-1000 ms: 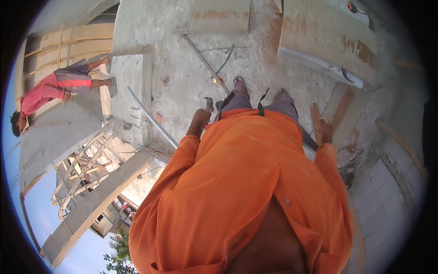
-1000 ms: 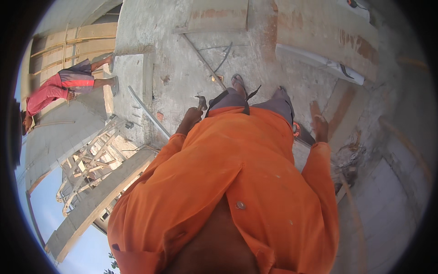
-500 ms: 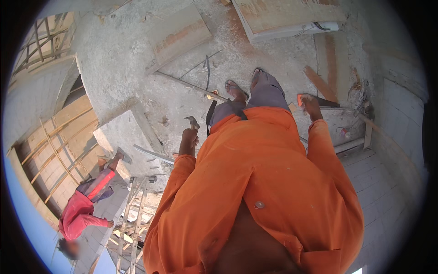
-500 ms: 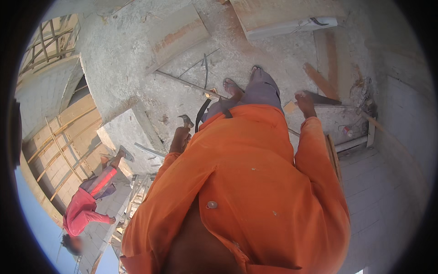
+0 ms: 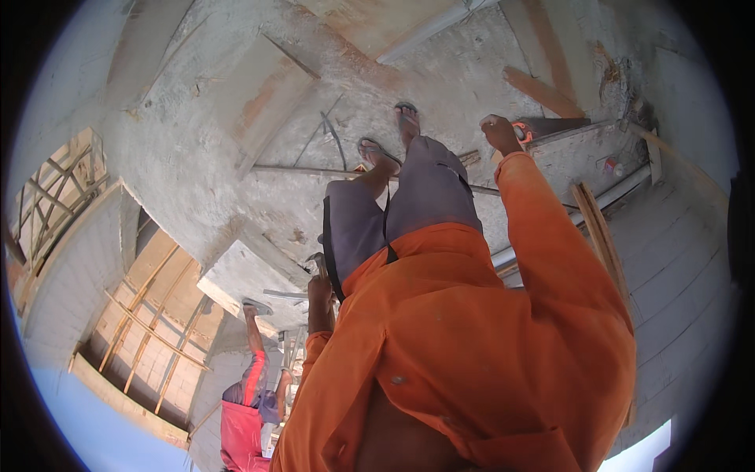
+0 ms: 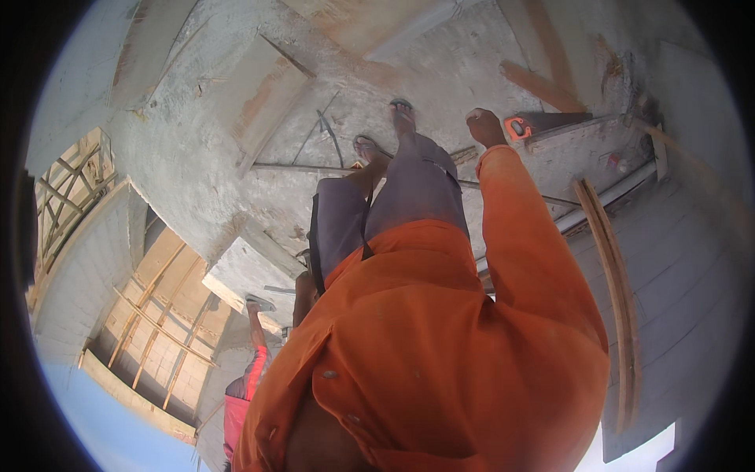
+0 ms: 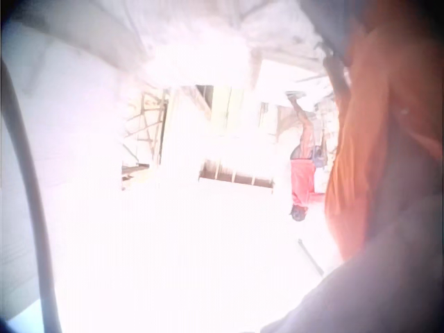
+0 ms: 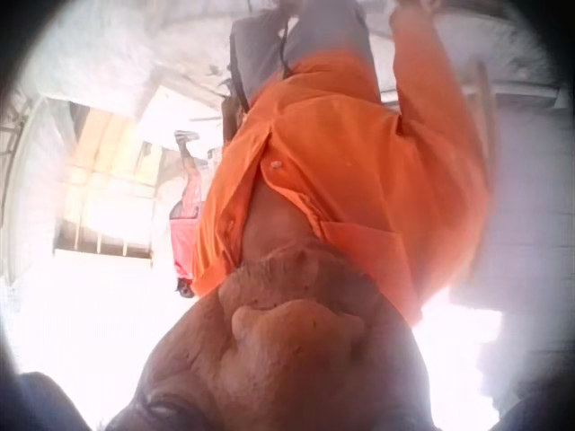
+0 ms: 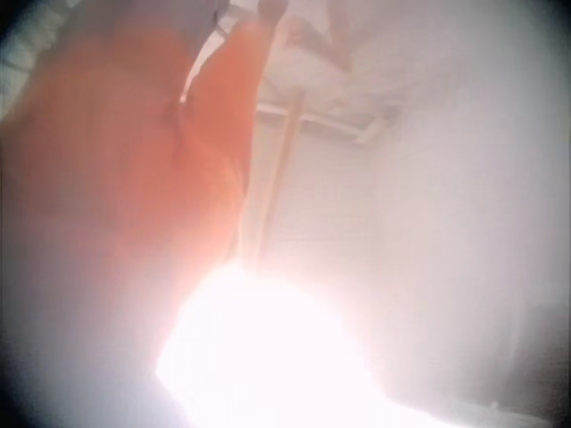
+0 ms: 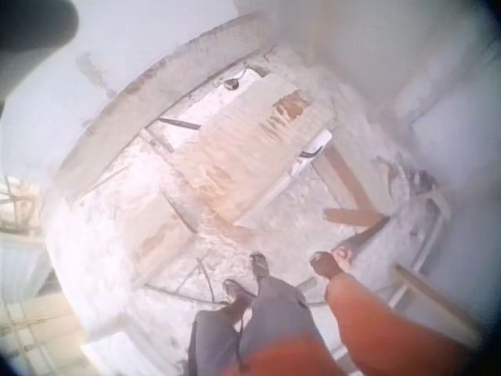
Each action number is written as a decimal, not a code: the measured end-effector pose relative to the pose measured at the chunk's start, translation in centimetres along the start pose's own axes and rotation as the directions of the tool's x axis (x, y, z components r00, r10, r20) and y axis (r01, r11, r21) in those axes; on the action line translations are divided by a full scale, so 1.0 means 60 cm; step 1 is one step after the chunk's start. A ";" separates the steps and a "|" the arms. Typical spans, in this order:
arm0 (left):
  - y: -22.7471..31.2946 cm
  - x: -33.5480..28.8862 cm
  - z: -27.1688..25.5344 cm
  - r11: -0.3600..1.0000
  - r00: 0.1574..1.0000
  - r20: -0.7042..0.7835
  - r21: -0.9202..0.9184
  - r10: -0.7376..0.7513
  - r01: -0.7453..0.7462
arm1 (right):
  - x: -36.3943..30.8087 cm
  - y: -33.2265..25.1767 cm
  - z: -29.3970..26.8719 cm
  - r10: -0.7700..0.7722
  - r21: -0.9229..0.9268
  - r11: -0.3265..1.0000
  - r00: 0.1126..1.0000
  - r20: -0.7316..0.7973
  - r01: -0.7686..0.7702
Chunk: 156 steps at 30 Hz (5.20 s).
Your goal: The person positions a rectangular board on the floor, places wooden shims under the edge, and hammers them into the gap. They then lift the board and move it across the unfinished room.
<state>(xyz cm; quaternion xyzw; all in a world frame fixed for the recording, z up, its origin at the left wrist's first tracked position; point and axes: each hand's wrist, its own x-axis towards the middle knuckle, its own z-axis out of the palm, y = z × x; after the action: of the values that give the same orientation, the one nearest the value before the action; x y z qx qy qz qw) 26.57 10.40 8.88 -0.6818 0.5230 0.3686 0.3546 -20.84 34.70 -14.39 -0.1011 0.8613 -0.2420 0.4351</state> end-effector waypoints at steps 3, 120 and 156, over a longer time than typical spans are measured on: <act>-0.047 0.045 -0.004 0.987 0.996 0.065 0.148 0.056 -0.065 | 0.075 -0.005 0.017 -0.032 -0.024 0.999 0.996 -0.084 0.030; -0.079 1.180 -0.063 -0.338 0.861 -0.415 -0.797 -0.296 -0.500 | 0.671 -0.430 0.875 -0.522 -0.127 0.848 0.852 -0.032 0.515; -0.063 1.190 -0.078 -0.075 0.869 -0.431 -0.885 -0.241 -0.460 | 0.684 -0.424 0.891 -0.591 -0.025 0.801 0.782 -0.200 0.599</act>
<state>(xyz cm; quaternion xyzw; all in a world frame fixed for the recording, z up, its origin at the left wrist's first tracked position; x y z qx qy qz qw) 43.82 -25.17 -50.91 -0.7355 0.2081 0.4816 -0.4287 -3.73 -20.61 -57.28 -0.3340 0.8193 -0.3928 0.2507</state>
